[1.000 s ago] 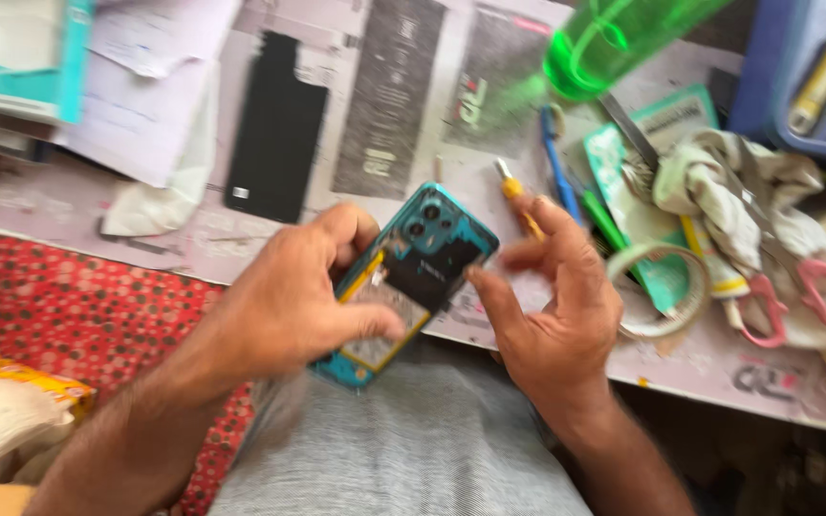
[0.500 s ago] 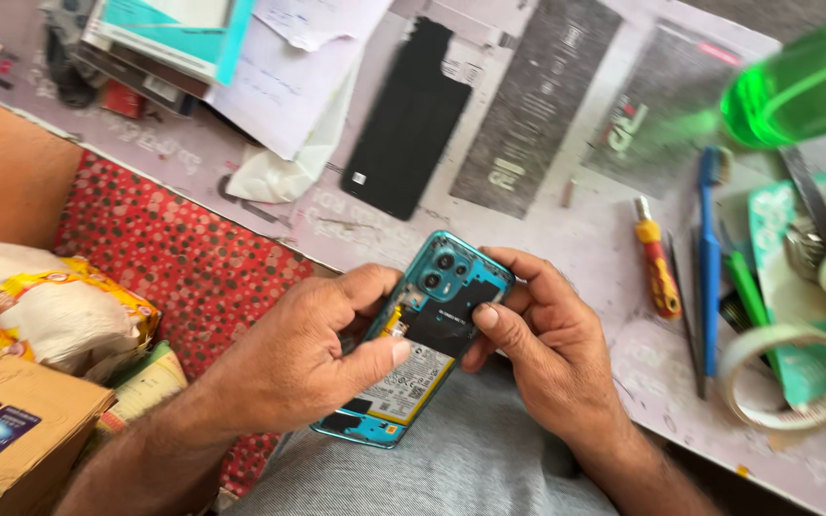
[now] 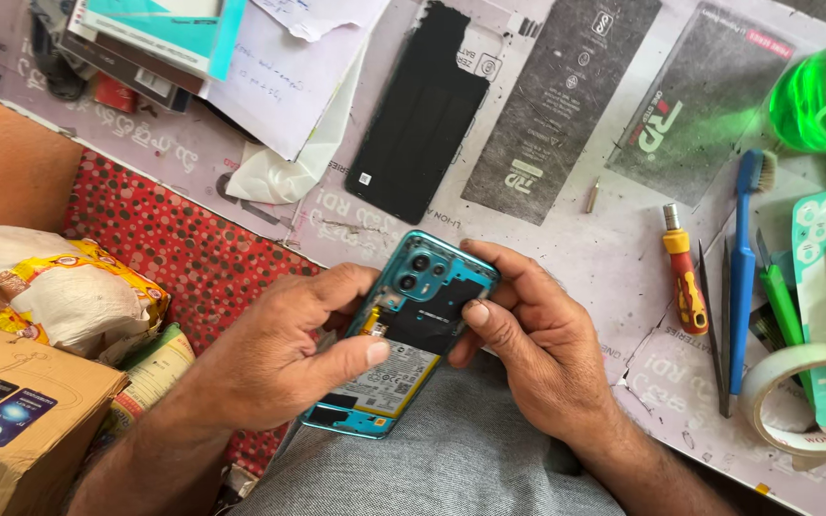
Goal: The person uses a screwdriver to remove and replace screws from the internal chassis of a mobile phone, handles various small electronic components, and moves the phone body around the workbench.
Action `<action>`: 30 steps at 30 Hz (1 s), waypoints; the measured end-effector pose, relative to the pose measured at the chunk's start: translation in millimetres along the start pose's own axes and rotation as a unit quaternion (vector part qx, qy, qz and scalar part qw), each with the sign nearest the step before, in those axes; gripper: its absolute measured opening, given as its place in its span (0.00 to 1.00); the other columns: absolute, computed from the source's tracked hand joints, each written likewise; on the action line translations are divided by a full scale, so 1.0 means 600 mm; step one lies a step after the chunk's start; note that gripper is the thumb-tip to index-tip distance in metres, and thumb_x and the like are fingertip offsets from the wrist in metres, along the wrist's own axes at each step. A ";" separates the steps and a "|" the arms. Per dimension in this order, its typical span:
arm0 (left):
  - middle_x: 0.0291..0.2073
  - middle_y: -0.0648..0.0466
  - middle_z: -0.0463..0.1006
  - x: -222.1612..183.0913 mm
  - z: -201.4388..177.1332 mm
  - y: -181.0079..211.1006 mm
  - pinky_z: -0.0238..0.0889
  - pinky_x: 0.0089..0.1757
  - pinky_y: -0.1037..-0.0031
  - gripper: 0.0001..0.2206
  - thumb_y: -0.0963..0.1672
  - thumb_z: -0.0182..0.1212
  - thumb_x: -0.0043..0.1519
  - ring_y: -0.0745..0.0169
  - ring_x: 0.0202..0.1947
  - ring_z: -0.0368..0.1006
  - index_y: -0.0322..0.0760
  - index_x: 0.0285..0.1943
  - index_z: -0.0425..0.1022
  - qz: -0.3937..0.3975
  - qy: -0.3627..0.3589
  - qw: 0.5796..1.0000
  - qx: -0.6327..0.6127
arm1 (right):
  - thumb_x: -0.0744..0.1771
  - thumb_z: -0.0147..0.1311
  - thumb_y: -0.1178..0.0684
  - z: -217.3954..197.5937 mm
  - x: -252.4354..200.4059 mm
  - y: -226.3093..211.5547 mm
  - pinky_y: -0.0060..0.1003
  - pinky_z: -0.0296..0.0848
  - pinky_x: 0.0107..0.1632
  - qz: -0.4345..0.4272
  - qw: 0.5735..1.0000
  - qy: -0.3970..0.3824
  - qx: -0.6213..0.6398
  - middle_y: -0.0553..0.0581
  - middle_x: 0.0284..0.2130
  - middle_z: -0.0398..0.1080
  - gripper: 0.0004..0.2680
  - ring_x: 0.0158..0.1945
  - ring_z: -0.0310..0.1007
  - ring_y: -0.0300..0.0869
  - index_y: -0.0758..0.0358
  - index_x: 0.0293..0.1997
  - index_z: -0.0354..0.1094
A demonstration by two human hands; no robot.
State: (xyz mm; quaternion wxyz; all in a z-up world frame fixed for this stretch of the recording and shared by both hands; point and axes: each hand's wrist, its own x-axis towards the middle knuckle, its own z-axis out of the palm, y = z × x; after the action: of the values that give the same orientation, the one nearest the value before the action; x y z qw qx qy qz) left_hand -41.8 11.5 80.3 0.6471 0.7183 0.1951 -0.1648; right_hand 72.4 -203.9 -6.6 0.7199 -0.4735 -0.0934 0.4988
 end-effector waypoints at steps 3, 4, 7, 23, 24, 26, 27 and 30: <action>0.35 0.57 0.80 0.000 -0.004 -0.009 0.71 0.37 0.77 0.16 0.40 0.64 0.61 0.76 0.36 0.73 0.29 0.58 0.73 -0.003 -0.001 0.999 -0.040 | 0.71 0.50 0.57 -0.002 0.004 0.002 0.32 0.80 0.39 0.003 1.000 -0.009 0.003 0.59 0.39 0.75 0.19 0.35 0.77 0.38 0.73 0.71 0.55; 0.36 0.56 0.80 0.001 -0.005 -0.012 0.71 0.38 0.77 0.16 0.40 0.64 0.62 0.76 0.36 0.73 0.29 0.58 0.73 -0.002 0.000 0.999 -0.038 | 0.71 0.50 0.56 -0.003 0.004 0.002 0.32 0.80 0.39 0.008 1.000 -0.007 -0.006 0.60 0.38 0.75 0.20 0.35 0.78 0.38 0.73 0.71 0.56; 0.38 0.55 0.80 0.001 -0.006 -0.016 0.72 0.39 0.77 0.16 0.40 0.64 0.62 0.75 0.39 0.74 0.29 0.59 0.74 0.000 0.001 1.000 -0.031 | 0.72 0.50 0.56 -0.007 0.007 0.004 0.34 0.81 0.40 0.006 1.000 -0.014 0.019 0.60 0.38 0.75 0.19 0.36 0.78 0.39 0.74 0.72 0.56; 0.32 0.58 0.79 0.015 -0.016 -0.022 0.69 0.33 0.79 0.15 0.41 0.66 0.60 0.77 0.32 0.72 0.31 0.55 0.76 0.000 -0.007 1.000 -0.005 | 0.73 0.46 0.55 -0.010 0.007 -0.002 0.38 0.81 0.43 0.019 0.994 -0.017 0.105 0.65 0.46 0.74 0.19 0.38 0.78 0.43 0.76 0.73 0.54; 0.32 0.58 0.79 0.015 -0.016 -0.023 0.69 0.34 0.80 0.14 0.41 0.66 0.60 0.77 0.32 0.71 0.31 0.55 0.76 0.003 -0.005 1.000 -0.004 | 0.72 0.46 0.56 -0.010 0.007 -0.002 0.39 0.81 0.43 0.023 0.993 -0.018 0.116 0.66 0.46 0.74 0.19 0.38 0.78 0.43 0.76 0.73 0.53; 0.32 0.58 0.78 0.015 -0.017 -0.022 0.68 0.34 0.79 0.15 0.41 0.66 0.60 0.77 0.32 0.71 0.31 0.54 0.76 0.010 -0.001 1.000 0.015 | 0.72 0.45 0.56 -0.012 0.008 -0.002 0.39 0.81 0.43 0.030 0.990 -0.019 0.139 0.66 0.47 0.73 0.20 0.38 0.78 0.44 0.76 0.73 0.53; 0.32 0.58 0.78 0.015 -0.016 -0.021 0.68 0.34 0.79 0.15 0.41 0.66 0.60 0.77 0.32 0.70 0.31 0.54 0.76 0.013 0.001 1.000 0.024 | 0.72 0.45 0.56 -0.013 0.008 -0.002 0.40 0.81 0.44 0.030 0.988 -0.022 0.147 0.66 0.47 0.73 0.20 0.39 0.78 0.44 0.76 0.73 0.52; 0.35 0.57 0.79 0.014 -0.009 -0.015 0.70 0.37 0.78 0.15 0.41 0.64 0.62 0.76 0.35 0.72 0.30 0.57 0.73 -0.036 -0.012 0.995 -0.090 | 0.73 0.45 0.57 -0.015 0.010 -0.002 0.40 0.80 0.44 0.025 0.985 -0.025 0.172 0.67 0.47 0.73 0.20 0.39 0.77 0.45 0.76 0.74 0.52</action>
State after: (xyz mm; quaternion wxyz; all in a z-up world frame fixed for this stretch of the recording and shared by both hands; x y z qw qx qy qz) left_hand -39.2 18.4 69.2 0.7053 0.6473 0.2274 -0.1783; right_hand 81.4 -204.5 -12.7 0.7751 -0.3323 -0.0126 0.5372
